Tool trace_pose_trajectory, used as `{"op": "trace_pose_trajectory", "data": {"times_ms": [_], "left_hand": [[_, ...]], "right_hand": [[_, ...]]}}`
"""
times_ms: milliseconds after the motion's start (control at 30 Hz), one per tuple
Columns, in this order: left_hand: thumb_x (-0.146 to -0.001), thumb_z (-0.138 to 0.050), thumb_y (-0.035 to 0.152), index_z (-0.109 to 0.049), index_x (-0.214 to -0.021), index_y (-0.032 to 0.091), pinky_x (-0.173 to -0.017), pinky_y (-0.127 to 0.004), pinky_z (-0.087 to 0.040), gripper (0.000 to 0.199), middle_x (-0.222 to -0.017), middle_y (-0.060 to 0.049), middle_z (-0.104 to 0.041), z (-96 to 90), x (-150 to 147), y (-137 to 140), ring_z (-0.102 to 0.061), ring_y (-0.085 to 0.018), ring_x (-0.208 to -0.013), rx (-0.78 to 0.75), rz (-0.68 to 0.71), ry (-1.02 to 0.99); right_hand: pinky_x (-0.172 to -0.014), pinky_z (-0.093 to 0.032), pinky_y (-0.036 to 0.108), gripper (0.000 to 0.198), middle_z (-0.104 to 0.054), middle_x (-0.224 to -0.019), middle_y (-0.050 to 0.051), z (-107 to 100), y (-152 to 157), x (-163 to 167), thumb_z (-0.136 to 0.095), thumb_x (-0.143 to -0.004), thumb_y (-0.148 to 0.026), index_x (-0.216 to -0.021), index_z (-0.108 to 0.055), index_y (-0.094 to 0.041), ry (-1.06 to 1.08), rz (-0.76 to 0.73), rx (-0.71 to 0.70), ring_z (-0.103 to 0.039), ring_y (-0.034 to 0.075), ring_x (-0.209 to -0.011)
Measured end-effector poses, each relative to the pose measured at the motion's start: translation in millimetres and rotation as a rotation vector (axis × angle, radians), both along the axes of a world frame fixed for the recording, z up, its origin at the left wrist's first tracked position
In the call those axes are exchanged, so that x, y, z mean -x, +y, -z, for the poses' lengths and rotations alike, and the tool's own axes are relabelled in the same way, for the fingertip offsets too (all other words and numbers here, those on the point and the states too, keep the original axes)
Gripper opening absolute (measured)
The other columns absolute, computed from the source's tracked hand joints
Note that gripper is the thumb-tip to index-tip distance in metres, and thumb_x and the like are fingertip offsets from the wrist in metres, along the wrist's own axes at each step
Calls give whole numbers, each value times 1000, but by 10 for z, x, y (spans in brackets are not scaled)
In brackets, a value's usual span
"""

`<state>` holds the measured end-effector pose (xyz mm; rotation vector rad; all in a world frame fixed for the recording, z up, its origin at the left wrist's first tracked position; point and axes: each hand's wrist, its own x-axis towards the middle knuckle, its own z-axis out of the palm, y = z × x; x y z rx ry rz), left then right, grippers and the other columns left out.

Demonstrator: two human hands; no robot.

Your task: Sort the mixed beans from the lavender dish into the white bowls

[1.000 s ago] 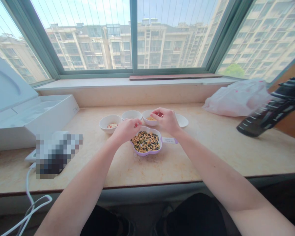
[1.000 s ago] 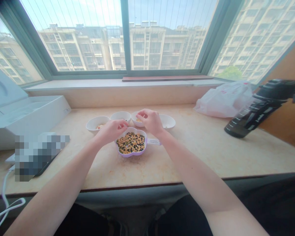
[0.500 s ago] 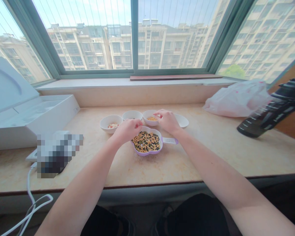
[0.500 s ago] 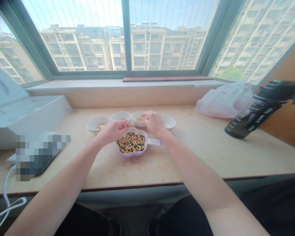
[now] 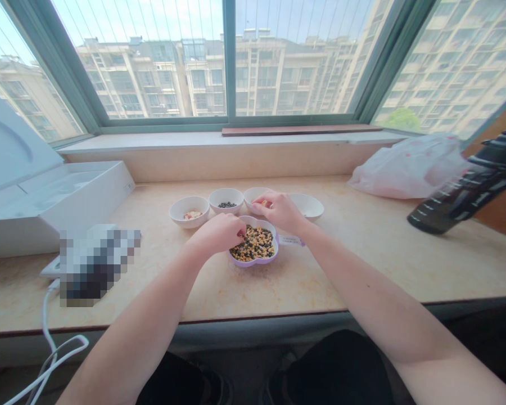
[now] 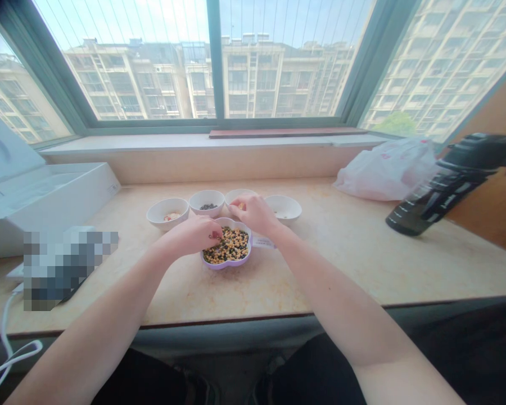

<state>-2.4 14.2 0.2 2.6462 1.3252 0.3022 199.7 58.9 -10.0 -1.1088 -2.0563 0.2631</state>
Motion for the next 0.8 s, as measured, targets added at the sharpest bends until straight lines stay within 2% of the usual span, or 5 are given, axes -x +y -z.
{"op": "trace_pose_trajectory", "data": {"times_ms": [100, 300, 467, 633, 800], "left_hand": [[-79, -56, 13, -66, -58, 21, -75, -30, -50, 24, -63, -5, -64, 9, -16, -9, -66, -21, -73, 23, 26, 6], [-80, -54, 9, -78, -80, 24, -72, -29, -48, 28, -82, -4, -74, 6, -46, -6, -65, -20, -76, 65, 63, 74], [-78, -56, 7, -74, -71, 20, -72, -30, -47, 24, -76, -4, -71, 2, -83, -31, -64, -20, -74, -12, 82, 104], [-81, -55, 10, -75, -72, 19, -72, -31, -47, 23, -78, -7, -72, 21, -122, -19, -66, -22, -79, -44, 74, 152], [-81, -53, 8, -76, -75, 20, -69, -30, -44, 26, -78, -5, -72, 14, -104, 10, -64, -19, -73, -39, 78, 155]], "right_hand": [[-67, -46, 30, 15, -76, -81, 5, -3, -12, 14, -66, -88, -24, -81, -78, -18, -4, -13, 6, -63, 16, -67], [-69, -44, 29, 14, -76, -85, 5, -7, -26, 34, -66, -88, -24, -84, -78, -17, -21, -15, 13, -62, 16, -71], [-70, -43, 30, 16, -75, -86, 6, -4, -41, 41, -65, -90, -25, -84, -78, -17, -49, -26, 8, -62, 16, -72], [-70, -43, 30, 18, -75, -90, 6, 5, -52, 47, -64, -91, -26, -85, -78, -17, -61, -41, 10, -62, 17, -74], [-71, -43, 29, 17, -75, -93, 7, 1, -47, 47, -64, -92, -25, -86, -79, -17, -67, -43, 25, -62, 17, -76]]}}
